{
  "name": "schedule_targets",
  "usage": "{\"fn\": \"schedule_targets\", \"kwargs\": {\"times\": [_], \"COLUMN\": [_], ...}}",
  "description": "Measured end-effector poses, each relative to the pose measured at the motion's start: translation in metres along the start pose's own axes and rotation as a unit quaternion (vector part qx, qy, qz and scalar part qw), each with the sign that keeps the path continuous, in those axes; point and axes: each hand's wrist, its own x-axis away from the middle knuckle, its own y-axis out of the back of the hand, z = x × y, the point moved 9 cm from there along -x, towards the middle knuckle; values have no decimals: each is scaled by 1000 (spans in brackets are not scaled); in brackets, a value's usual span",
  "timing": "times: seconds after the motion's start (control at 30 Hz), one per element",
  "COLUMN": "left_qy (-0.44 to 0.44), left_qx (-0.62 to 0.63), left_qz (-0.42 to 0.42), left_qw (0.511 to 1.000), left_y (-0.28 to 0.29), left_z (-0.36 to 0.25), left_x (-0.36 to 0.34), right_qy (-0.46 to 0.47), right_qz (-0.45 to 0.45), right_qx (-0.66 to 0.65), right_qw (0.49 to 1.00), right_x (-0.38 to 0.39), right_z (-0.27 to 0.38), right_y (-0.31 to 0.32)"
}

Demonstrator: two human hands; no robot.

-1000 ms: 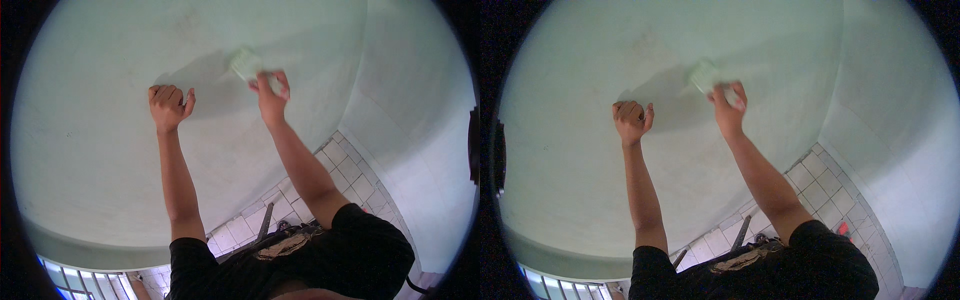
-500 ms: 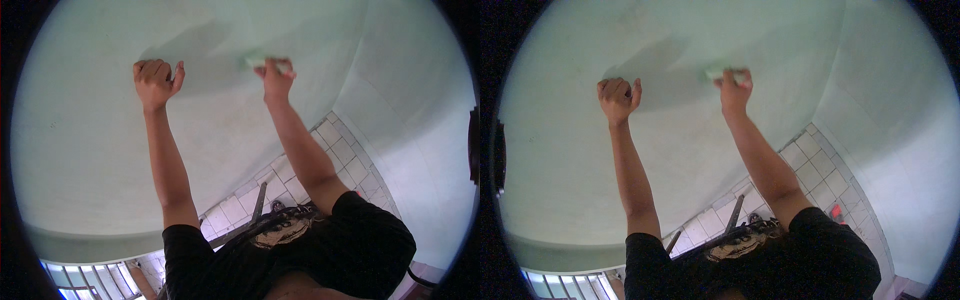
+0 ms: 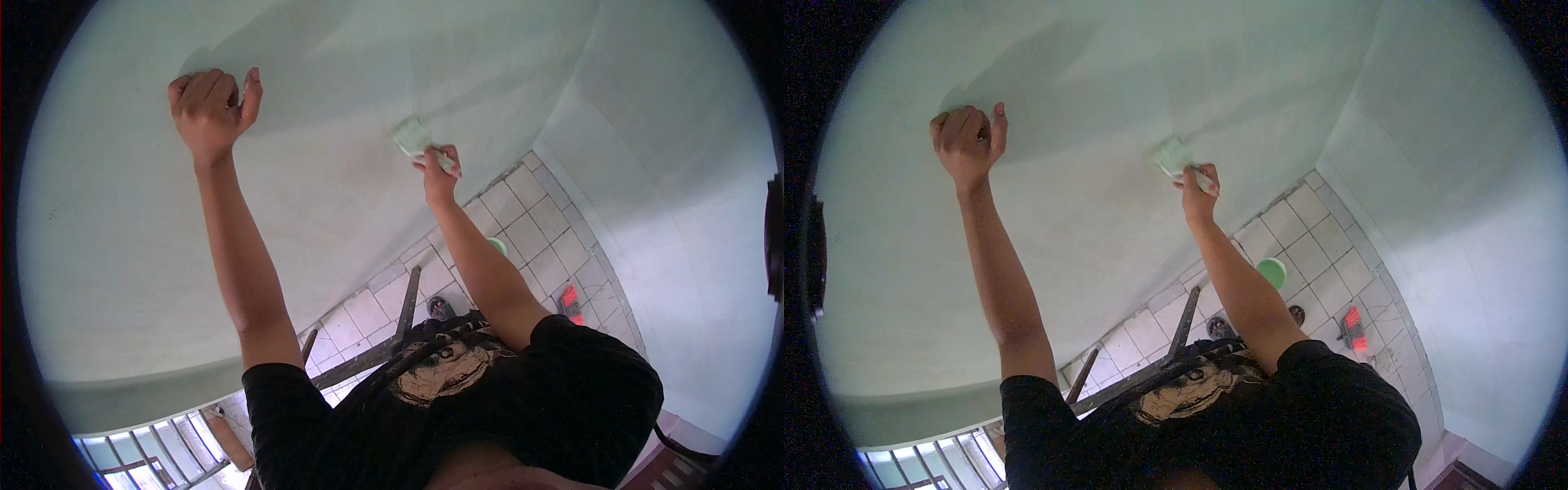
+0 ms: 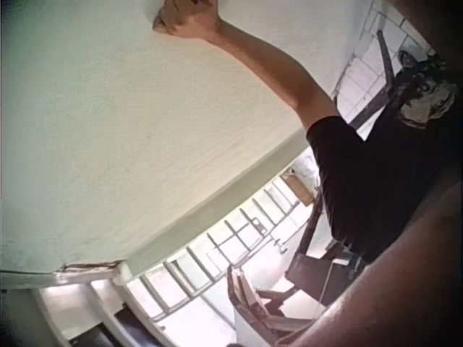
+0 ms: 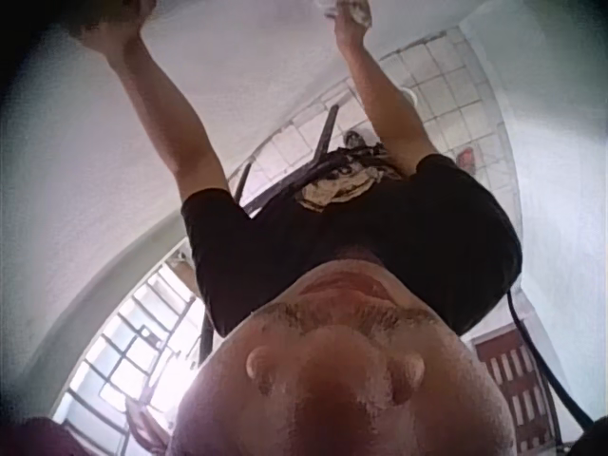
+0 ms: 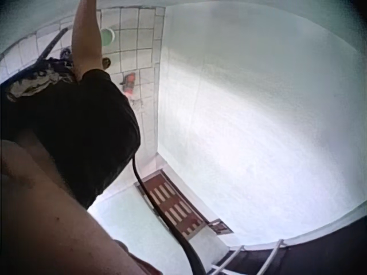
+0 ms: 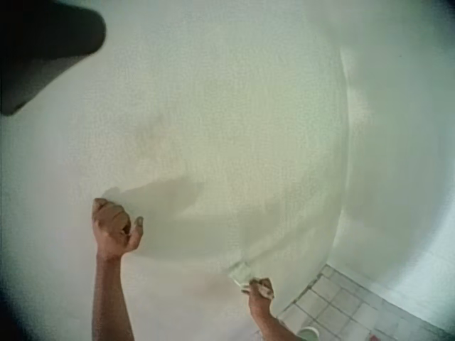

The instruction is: The person sweeps the floor along the wall using a hand brush, dips a paintbrush into a paint bucket, and applies paint to the wall.

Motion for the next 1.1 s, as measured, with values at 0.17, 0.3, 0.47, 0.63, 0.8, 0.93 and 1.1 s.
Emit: {"fn": "schedule_targets", "kwargs": {"times": [0.17,0.3,0.47,0.63,0.8,0.93,1.1], "left_qy": [-7,12,11,19,24,8,10], "left_qx": [-7,6,-10,-13,-42,-43,-49], "left_qz": [8,16,29,-2,15,19,32], "left_qw": [1000,1000,999,1000,999,999,998], "left_y": [-1,0,-4,-4,-8,-10,-12], "left_z": [-1,-1,-4,-9,-10,-13,-14], "left_x": [-3,0,3,6,8,7,7], "right_qy": [-54,-41,-25,9,-58,-122,-108], "right_qz": [-114,-79,-30,34,-34,-136,-124], "right_qx": [30,-14,-165,-151,-30,18,-50], "right_qw": [992,996,986,988,997,983,985], "right_x": [21,-1,-22,-19,10,30,15], "right_z": [-31,14,90,74,-44,-89,-66], "right_y": [55,-21,-79,-59,31,110,46]}}
